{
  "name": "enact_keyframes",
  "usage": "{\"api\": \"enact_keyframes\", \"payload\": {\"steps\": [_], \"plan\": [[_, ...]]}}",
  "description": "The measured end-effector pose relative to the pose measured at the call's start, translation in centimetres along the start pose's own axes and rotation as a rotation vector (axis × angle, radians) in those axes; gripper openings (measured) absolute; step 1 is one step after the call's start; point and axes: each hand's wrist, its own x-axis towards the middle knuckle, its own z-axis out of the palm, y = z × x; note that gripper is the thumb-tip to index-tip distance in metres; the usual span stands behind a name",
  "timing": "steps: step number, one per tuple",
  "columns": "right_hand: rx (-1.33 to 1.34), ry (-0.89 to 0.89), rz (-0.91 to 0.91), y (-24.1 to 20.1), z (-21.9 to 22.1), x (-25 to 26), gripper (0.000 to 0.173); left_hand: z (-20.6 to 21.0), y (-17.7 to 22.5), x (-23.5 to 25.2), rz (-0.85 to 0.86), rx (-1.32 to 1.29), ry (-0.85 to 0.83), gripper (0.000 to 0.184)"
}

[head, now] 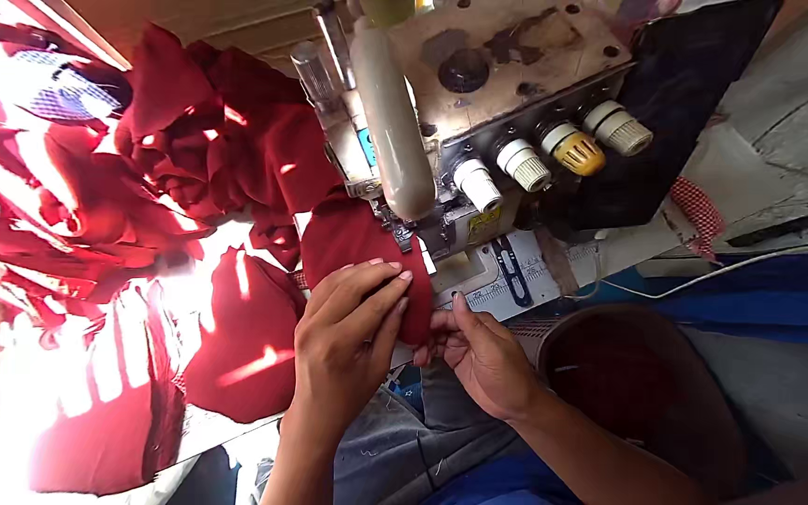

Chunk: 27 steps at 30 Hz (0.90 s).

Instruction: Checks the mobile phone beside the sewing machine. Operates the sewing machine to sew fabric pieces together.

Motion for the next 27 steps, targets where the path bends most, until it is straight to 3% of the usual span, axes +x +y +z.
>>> {"api": "enact_keyframes", "payload": {"steps": [4, 6, 12, 17, 23, 27], "plan": [[-0.214, 0.022, -0.103, 0.1, 0.5, 0.0, 0.023, -0.1, 0.1, 0.1, -0.001, 0.012, -0.004, 0.017], [-0.295, 0.054, -0.161, 0.0, 0.7, -0.2, 0.014, -0.2, 0.2, 0.1, 0.007, 0.018, -0.005, 0.018], [-0.466, 0.118, -0.341, -0.3, 1.0, -1.3, 0.016, -0.5, 1.1, -1.9, 0.093, 0.083, -0.001, 0.042], [-0.437, 0.099, -0.348, -0.9, 1.4, -1.6, 0.015, 1.0, 1.1, -2.9, 0.136, 0.247, -0.056, 0.061], [-0.187, -0.005, -0.198, -0.4, 1.0, -1.9, 0.016, 1.4, 0.8, -2.7, 0.220, 0.211, 0.057, 0.025], [-0.142, -0.009, -0.178, -0.4, 0.3, -1.0, 0.017, 1.1, 0.8, -2.5, 0.233, 0.184, 0.033, 0.021]]}}
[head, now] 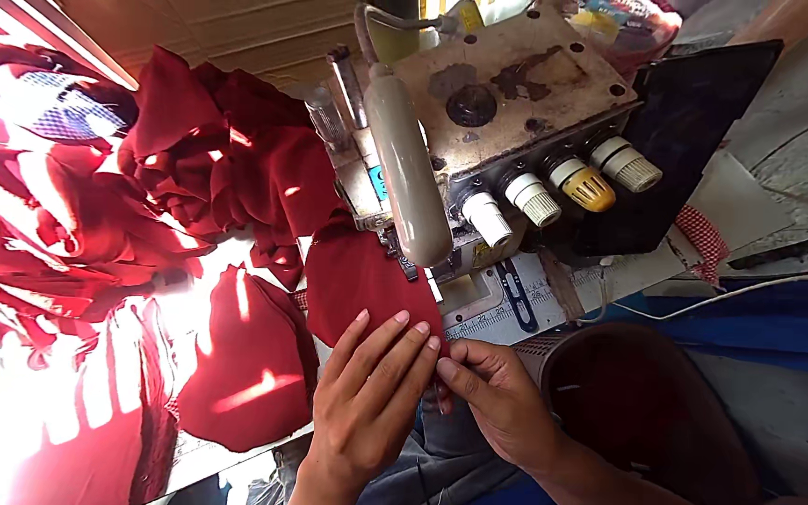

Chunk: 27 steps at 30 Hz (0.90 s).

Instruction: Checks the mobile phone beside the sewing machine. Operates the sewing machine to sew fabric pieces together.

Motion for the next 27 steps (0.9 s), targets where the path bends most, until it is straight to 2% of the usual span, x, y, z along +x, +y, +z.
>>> {"api": "enact_keyframes", "payload": {"steps": [10, 18, 21, 24, 27], "plan": [[-0.162, 0.040, -0.104, -1.5, -0.4, 3.9, 0.019, 0.0, -1.0, 1.5, -0.053, 0.013, 0.022, 0.022], [-0.599, 0.213, -0.218, -2.3, 0.2, 6.5, 0.047, -0.4, -3.3, 2.9, -0.107, -0.103, -0.022, 0.031], [-0.746, 0.255, -0.275, -2.2, 0.3, 6.6, 0.049, -0.8, -4.2, 3.5, -0.131, -0.122, -0.051, 0.034], [-0.812, 0.241, -0.361, -1.9, 0.0, 6.2, 0.045, -0.8, -5.0, 4.3, -0.176, -0.125, -0.054, 0.034], [-0.749, 0.098, -0.459, -0.7, -0.9, 5.5, 0.041, -0.6, -5.5, 5.1, -0.245, -0.124, -0.015, 0.033]]}}
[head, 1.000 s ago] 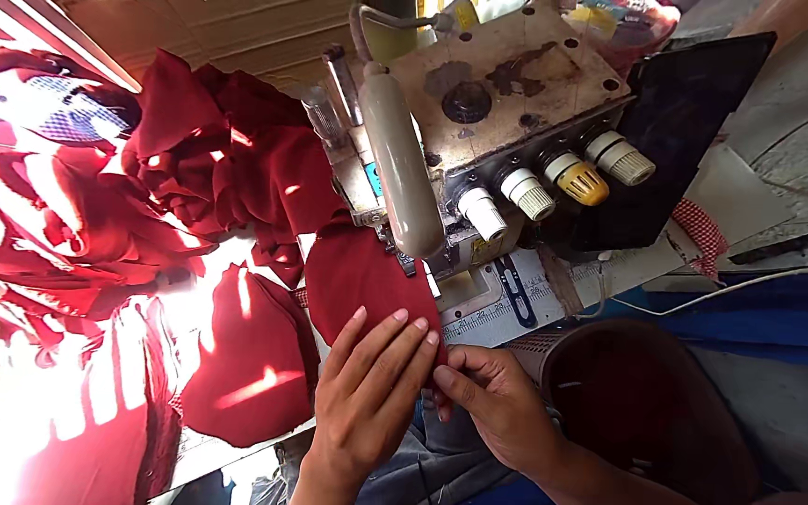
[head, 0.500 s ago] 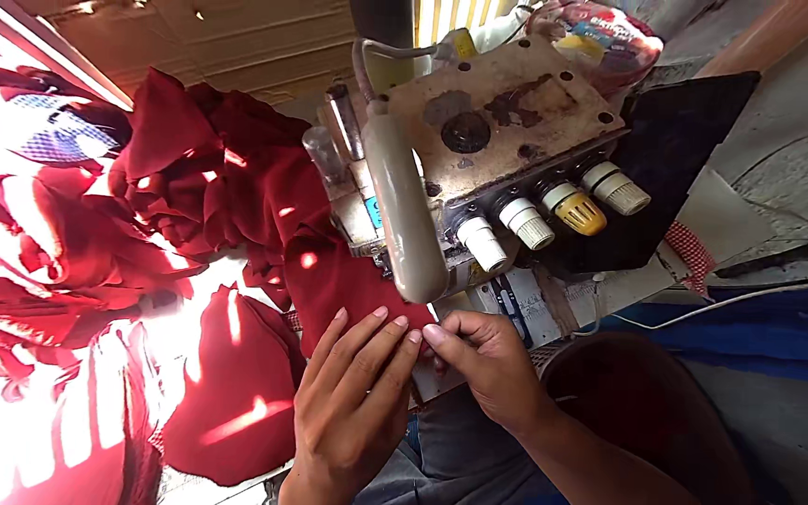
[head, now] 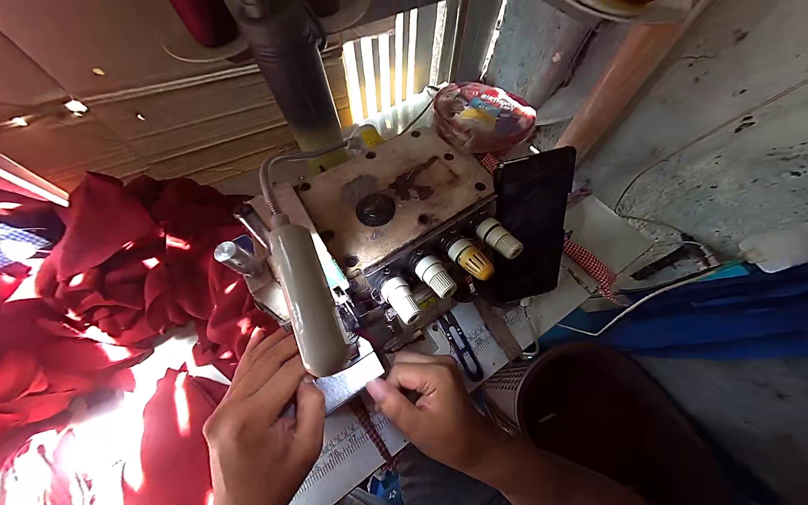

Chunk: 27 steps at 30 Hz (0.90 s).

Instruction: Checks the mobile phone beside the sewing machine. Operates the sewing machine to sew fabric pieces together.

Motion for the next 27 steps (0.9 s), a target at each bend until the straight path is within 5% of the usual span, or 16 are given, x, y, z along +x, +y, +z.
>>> {"api": "enact_keyframes", "payload": {"steps": [5, 12, 17, 20, 27], "plan": [[-0.005, -0.182, -0.190, 2.6, 0.6, -1.7, 0.041, 0.6, 0.2, 0.8, -0.129, 0.106, 0.079, 0.030], [0.037, -0.225, -0.154, 2.6, 0.4, -1.0, 0.038, -1.1, -1.2, 1.2, -0.098, 0.070, 0.121, 0.027], [0.019, -0.220, -0.200, 2.8, 0.6, -1.2, 0.039, -1.9, -2.6, 3.5, -0.321, -0.033, 0.081, 0.046], [0.097, -0.190, -0.251, 2.5, 0.3, -1.4, 0.034, 0.2, -1.6, 3.9, -0.453, 0.138, -0.049, 0.059], [0.199, 0.138, -0.333, 0.0, -5.5, -2.4, 0.036, 0.5, -1.7, 3.8, -0.364, 0.282, 0.003, 0.057]]}}
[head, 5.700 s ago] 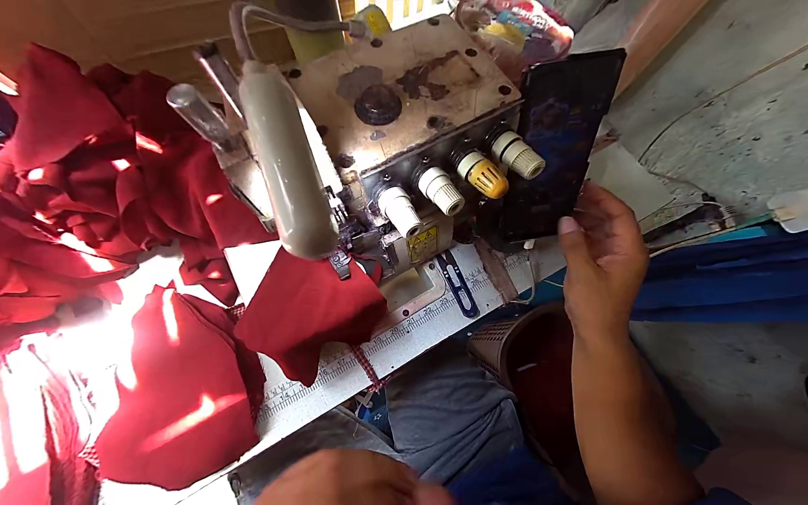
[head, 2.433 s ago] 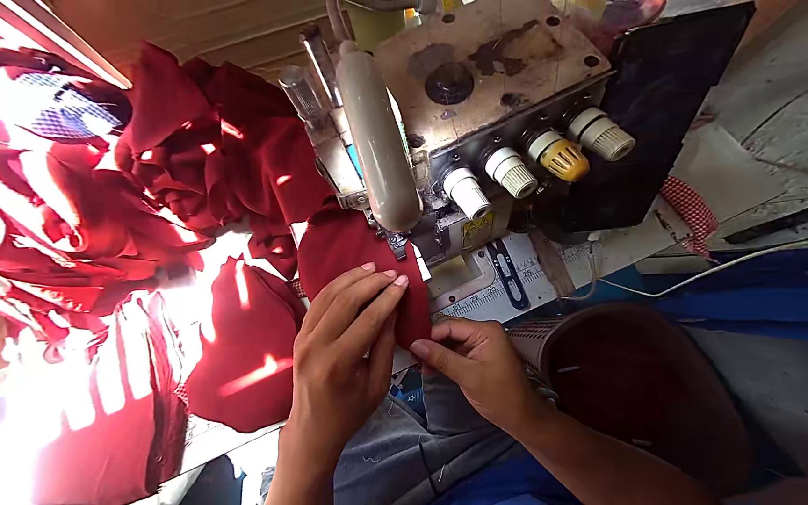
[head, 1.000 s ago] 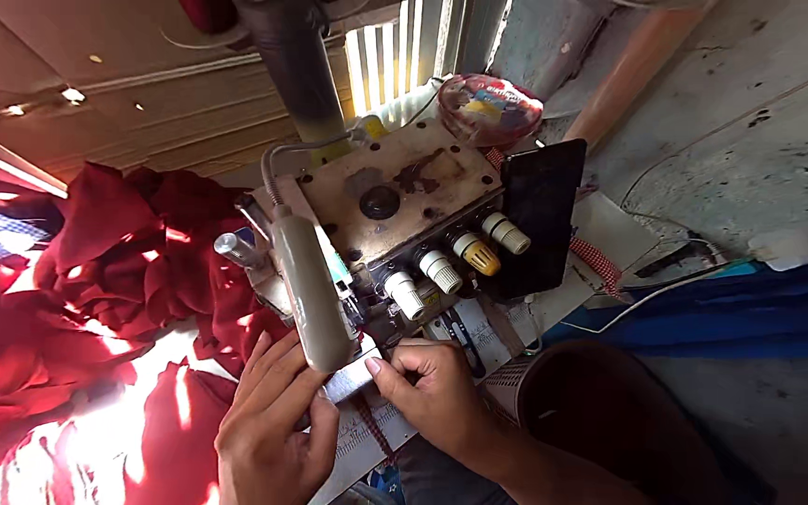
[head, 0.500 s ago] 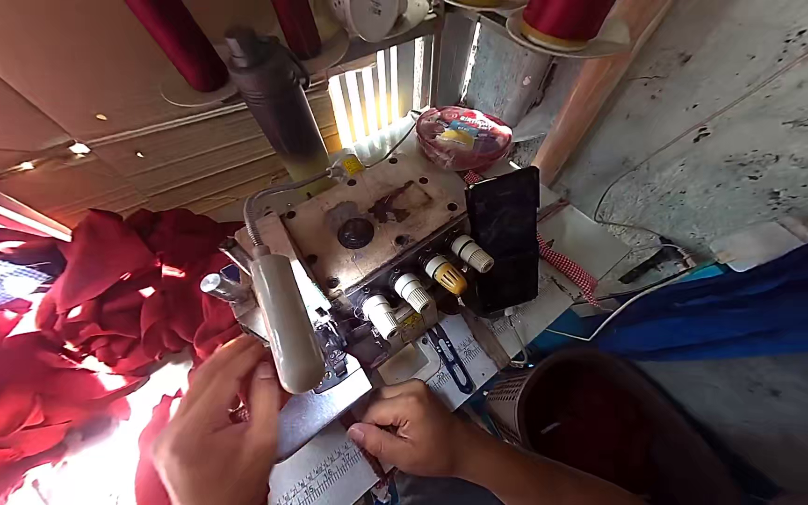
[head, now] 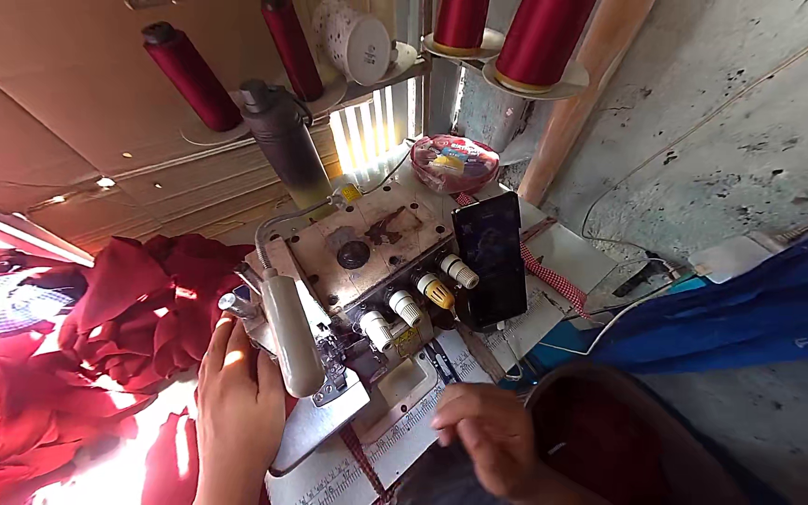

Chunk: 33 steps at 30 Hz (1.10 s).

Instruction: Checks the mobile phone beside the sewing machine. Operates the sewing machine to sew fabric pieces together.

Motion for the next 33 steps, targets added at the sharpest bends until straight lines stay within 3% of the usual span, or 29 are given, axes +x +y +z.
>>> {"api": "enact_keyframes", "payload": {"steps": [3, 6, 9, 12, 15, 20, 26, 29, 33], "plan": [[-0.133, 0.202, -0.026, -1.0, -3.7, 1.7, 0.035, 0.0, 0.1, 0.0, -0.002, 0.004, -0.002, 0.057], [-0.316, 0.418, -0.058, -1.3, -7.2, 4.9, 0.023, 0.0, 0.1, 0.0, -0.001, 0.008, -0.001, 0.057], [-0.415, 0.509, -0.036, -0.5, -10.0, 7.6, 0.021, 0.0, 0.0, 0.0, 0.010, 0.004, -0.001, 0.056], [-0.480, 0.432, 0.152, 0.1, -11.7, 9.6, 0.039, 0.1, 0.0, 0.0, 0.007, -0.001, 0.005, 0.057], [-0.492, 0.363, 0.278, 0.6, -12.3, 11.1, 0.040, 0.1, -0.1, 0.0, 0.007, 0.002, 0.006, 0.056], [-0.521, 0.329, 0.305, 0.9, -12.3, 12.6, 0.039, 0.2, -0.3, -0.1, 0.020, 0.018, 0.019, 0.055], [-0.577, 0.261, 0.319, 1.0, -10.8, 13.4, 0.066, 0.3, -0.3, -0.2, -0.006, 0.037, 0.018, 0.055], [-0.594, 0.265, 0.298, 1.1, -10.7, 13.6, 0.062, 0.3, -0.4, -0.2, -0.009, 0.036, 0.022, 0.054], [-0.586, 0.276, 0.252, 1.2, -11.6, 13.7, 0.043, 0.3, -0.4, -0.2, -0.017, 0.036, 0.021, 0.054]]}}
